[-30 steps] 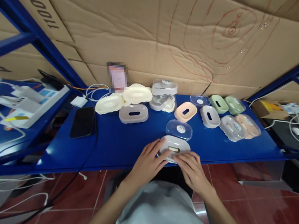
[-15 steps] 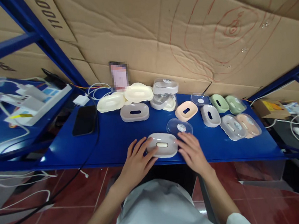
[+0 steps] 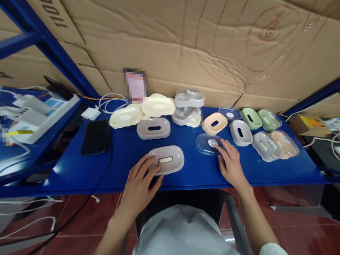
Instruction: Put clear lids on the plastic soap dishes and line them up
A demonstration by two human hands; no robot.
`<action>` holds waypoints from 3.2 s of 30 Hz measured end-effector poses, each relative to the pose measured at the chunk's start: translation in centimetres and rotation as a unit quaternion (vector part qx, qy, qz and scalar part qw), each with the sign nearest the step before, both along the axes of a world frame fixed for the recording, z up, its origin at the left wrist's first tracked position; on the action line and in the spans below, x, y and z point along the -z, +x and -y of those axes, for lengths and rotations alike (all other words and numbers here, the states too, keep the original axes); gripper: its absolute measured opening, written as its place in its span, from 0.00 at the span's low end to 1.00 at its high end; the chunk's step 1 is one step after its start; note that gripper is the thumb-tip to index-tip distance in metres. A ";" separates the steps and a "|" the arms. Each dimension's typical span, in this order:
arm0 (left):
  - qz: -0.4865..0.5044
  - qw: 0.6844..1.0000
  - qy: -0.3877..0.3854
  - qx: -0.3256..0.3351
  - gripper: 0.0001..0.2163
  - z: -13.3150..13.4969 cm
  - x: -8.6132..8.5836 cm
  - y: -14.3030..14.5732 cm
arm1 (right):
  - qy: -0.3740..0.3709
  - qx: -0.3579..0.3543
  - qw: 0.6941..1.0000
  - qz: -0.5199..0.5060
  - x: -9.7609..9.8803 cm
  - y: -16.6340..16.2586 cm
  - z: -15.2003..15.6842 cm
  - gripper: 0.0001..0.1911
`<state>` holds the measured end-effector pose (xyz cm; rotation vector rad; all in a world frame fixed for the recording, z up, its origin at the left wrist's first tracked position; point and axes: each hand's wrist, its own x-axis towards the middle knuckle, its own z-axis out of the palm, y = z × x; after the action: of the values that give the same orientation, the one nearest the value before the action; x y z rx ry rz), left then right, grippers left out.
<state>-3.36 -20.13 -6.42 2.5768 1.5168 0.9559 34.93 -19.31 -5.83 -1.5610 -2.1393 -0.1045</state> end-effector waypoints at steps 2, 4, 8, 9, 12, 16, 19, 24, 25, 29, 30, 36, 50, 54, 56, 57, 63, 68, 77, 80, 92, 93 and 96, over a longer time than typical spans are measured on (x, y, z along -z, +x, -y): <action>0.002 1.000 -0.006 0.007 0.13 -0.4 -0.1 0.5 | 0.009 -0.021 1.000 -0.009 -0.4 -0.5 -0.2 0.26; -0.002 1.000 -0.016 0.026 0.13 -1.0 -0.4 1.5 | 0.002 -0.036 0.999 -0.005 -0.8 -1.4 -0.6 0.24; -0.015 0.996 -0.042 0.075 0.14 -2.0 -0.7 3.4 | -0.033 -0.029 0.999 0.016 -0.6 -3.2 -1.3 0.25; -0.019 0.995 -0.048 0.083 0.15 -2.1 -0.7 3.6 | -0.045 -0.025 0.998 0.020 -0.4 -3.5 -1.4 0.25; -0.023 0.993 -0.059 0.097 0.17 -2.2 -0.7 3.7 | -0.062 -0.028 0.997 0.030 -0.3 -3.5 -1.5 0.26; -0.002 0.994 -0.053 0.095 0.18 -2.1 -0.5 3.2 | -0.022 -0.028 0.999 0.013 -2.0 -1.8 -2.5 0.27; 0.011 0.995 -0.044 0.084 0.20 -1.9 -0.4 3.2 | -0.014 -0.009 1.000 0.027 -4.1 -0.6 -4.9 0.26; 0.031 0.996 -0.036 0.071 0.15 -1.5 -0.4 3.3 | -0.048 -0.043 0.995 0.073 -5.9 -2.2 -9.6 0.24; 0.040 0.996 -0.033 0.071 0.15 -1.7 -0.6 3.0 | -0.051 -0.062 0.994 0.069 -5.8 -3.0 -10.0 0.24; 0.027 0.999 0.000 0.031 0.18 -4.3 -1.7 1.0 | -0.031 -0.149 0.988 0.002 -4.8 -5.8 -9.7 0.22; 0.007 1.000 0.006 0.005 0.19 -5.3 -2.0 0.3 | -0.027 -0.177 0.984 -0.014 -4.5 -6.3 -9.2 0.22; -0.103 0.992 -0.033 -0.068 0.21 -10.0 -2.5 -1.1 | -0.086 -0.290 0.953 -0.009 -3.5 -7.7 -7.6 0.25; -0.101 0.974 -0.062 -0.191 0.24 -13.6 -4.2 -3.8 | -0.084 -0.233 0.968 -0.028 -3.2 -6.9 -8.4 0.17; -0.113 0.976 -0.050 -0.179 0.17 -13.7 -4.5 -3.6 | -0.091 -0.230 0.969 -0.026 -3.2 -6.9 -8.4 0.18; -0.096 0.984 -0.011 -0.148 0.17 -12.1 -4.8 -2.9 | -0.093 -0.229 0.969 -0.018 -3.4 -6.8 -8.4 0.20; -0.085 0.988 0.010 -0.128 0.17 -10.9 -4.9 -2.4 | -0.094 -0.232 0.968 -0.013 -3.5 -6.8 -8.3 0.21; -0.059 0.996 0.062 -0.014 0.16 -2.4 -3.4 0.1 | -0.102 -0.275 0.956 0.007 -4.2 -7.0 -7.8 0.33; -0.069 0.997 0.028 -0.001 0.16 0.8 -0.4 0.1 | -0.112 -0.275 0.955 -0.006 -4.9 -7.1 -8.0 0.27; -0.042 0.998 0.022 -0.028 0.21 -0.7 -2.0 1.2 | -0.092 -0.035 0.995 0.009 -2.7 2.8 -2.6 0.32; -0.055 0.998 -0.002 0.038 0.20 -1.4 -2.7 3.4 | -0.043 0.025 0.998 -0.035 -0.9 5.0 0.1 0.29; 0.013 0.994 0.000 0.112 0.26 -2.5 -1.6 5.9 | -0.011 -0.162 0.985 -0.060 -1.6 -5.8 -0.6 0.30; 0.014 0.992 -0.004 0.123 0.27 -2.6 -1.4 5.6 | -0.010 -0.173 0.984 -0.046 -1.4 -6.1 -0.7 0.31; 0.034 0.990 -0.011 0.137 0.26 -2.6 -0.9 5.0 | -0.012 -0.180 0.983 -0.010 -1.0 -6.2 -0.6 0.35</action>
<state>1.62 -17.51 -5.51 2.6153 1.1117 0.9749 28.68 -18.69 -4.88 -1.1565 -2.3745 0.0593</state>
